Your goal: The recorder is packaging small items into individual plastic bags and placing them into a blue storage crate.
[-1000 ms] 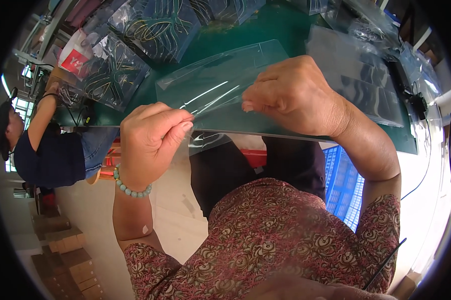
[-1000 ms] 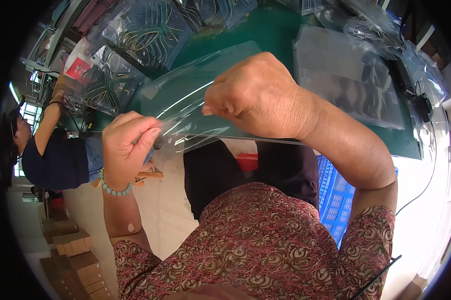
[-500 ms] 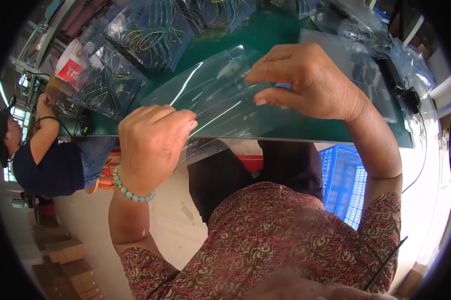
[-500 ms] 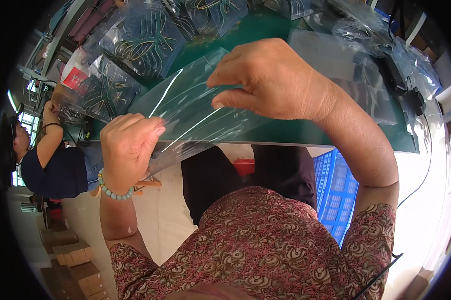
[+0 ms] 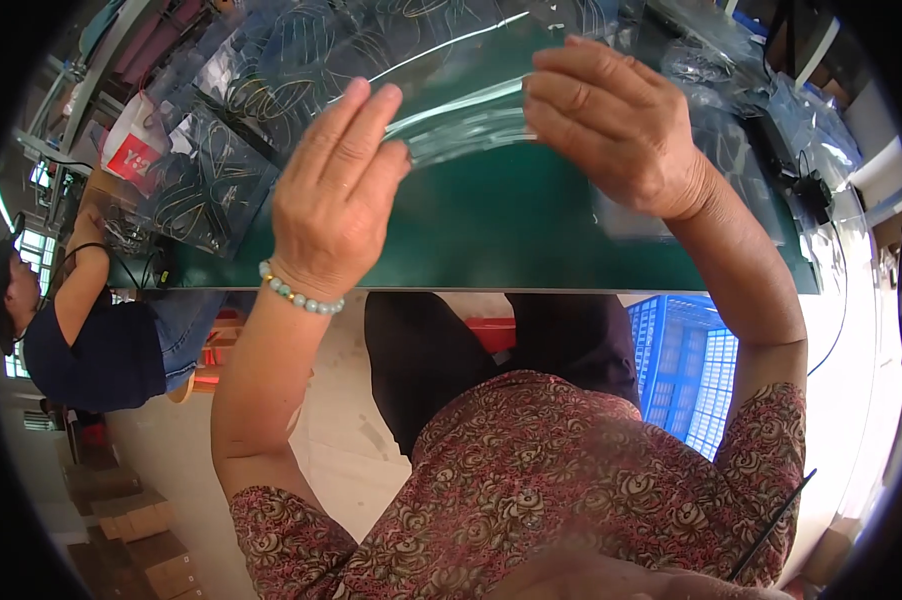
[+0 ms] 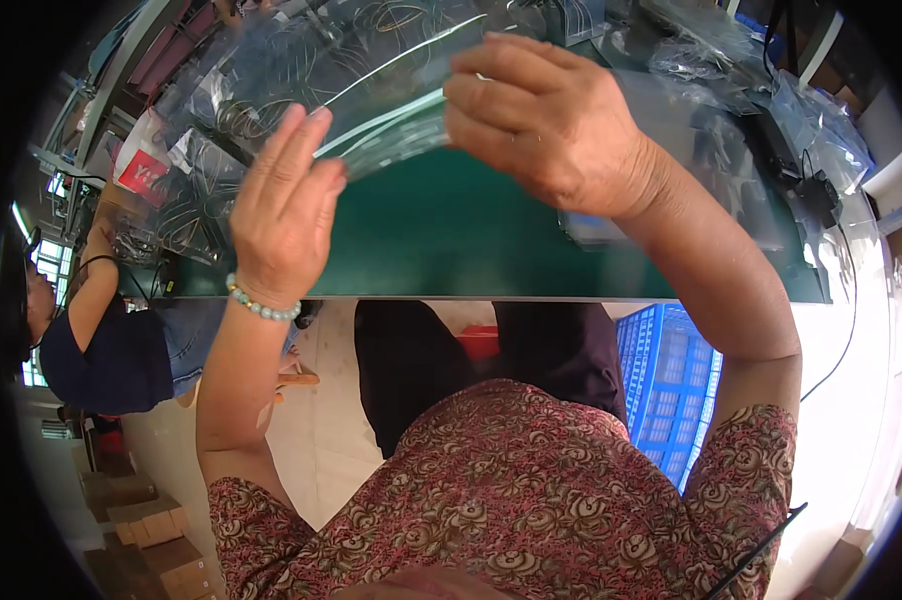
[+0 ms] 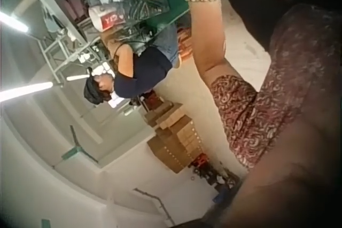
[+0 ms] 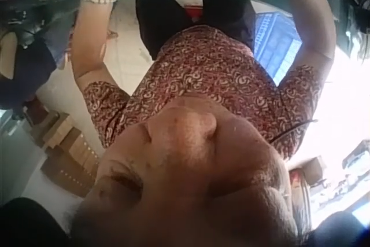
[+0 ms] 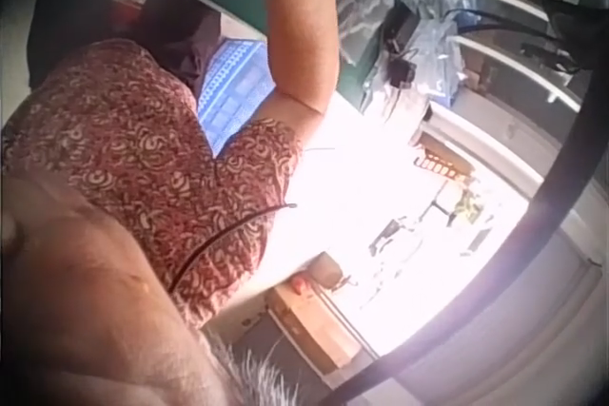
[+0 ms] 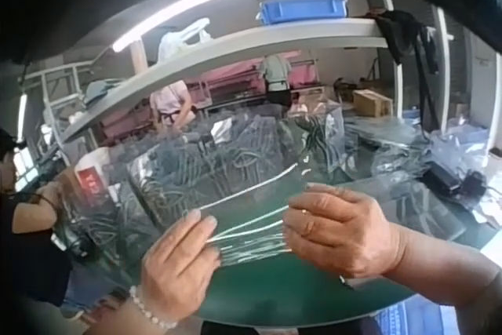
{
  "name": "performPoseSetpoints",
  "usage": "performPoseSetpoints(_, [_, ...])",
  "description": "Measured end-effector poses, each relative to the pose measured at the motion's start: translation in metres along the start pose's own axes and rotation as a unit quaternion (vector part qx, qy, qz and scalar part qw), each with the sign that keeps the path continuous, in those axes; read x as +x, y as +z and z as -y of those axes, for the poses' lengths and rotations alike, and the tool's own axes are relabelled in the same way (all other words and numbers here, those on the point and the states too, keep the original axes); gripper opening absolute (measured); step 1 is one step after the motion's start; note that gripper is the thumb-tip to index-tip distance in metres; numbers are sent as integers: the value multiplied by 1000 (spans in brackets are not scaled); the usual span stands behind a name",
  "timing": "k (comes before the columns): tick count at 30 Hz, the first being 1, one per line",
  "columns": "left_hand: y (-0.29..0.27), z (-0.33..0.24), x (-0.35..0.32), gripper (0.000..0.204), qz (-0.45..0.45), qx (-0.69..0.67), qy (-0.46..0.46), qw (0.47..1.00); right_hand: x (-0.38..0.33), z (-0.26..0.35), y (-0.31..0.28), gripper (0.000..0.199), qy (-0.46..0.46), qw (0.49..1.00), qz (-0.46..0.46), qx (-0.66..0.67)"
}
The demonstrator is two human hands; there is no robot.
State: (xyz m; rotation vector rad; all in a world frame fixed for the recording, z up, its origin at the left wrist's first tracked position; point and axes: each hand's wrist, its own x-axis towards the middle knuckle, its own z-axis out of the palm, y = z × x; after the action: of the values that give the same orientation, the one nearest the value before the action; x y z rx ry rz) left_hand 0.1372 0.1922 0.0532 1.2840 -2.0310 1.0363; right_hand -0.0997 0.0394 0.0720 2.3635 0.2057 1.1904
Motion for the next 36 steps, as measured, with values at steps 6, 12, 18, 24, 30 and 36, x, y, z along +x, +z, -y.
performPoseSetpoints(6, [24, -54, -71, 21, 301, -232, -111, 918, -56, 58, -2, 23, 142, 896, 291, 304])
performPoseSetpoints(12, [23, -67, -55, 65, 399, -185, -143, 887, 2, 40, 21, 36, 232, 879, 160, 385])
performPoseSetpoints(18, [37, -115, -53, 66, 335, -143, -203, 909, -4, 35, 152, 56, 279, 849, 398, 209])
performPoseSetpoints(24, [30, -134, -75, 60, 283, -156, -256, 911, -19, 35, 176, 66, 289, 787, 503, 211])
performPoseSetpoints(30, [36, -138, -87, 62, 260, -145, -268, 916, -24, 37, 188, 78, 348, 770, 493, 206])
performPoseSetpoints(36, [34, -142, -95, 65, 248, -159, -292, 910, -16, 43, 199, 78, 393, 753, 502, 162])
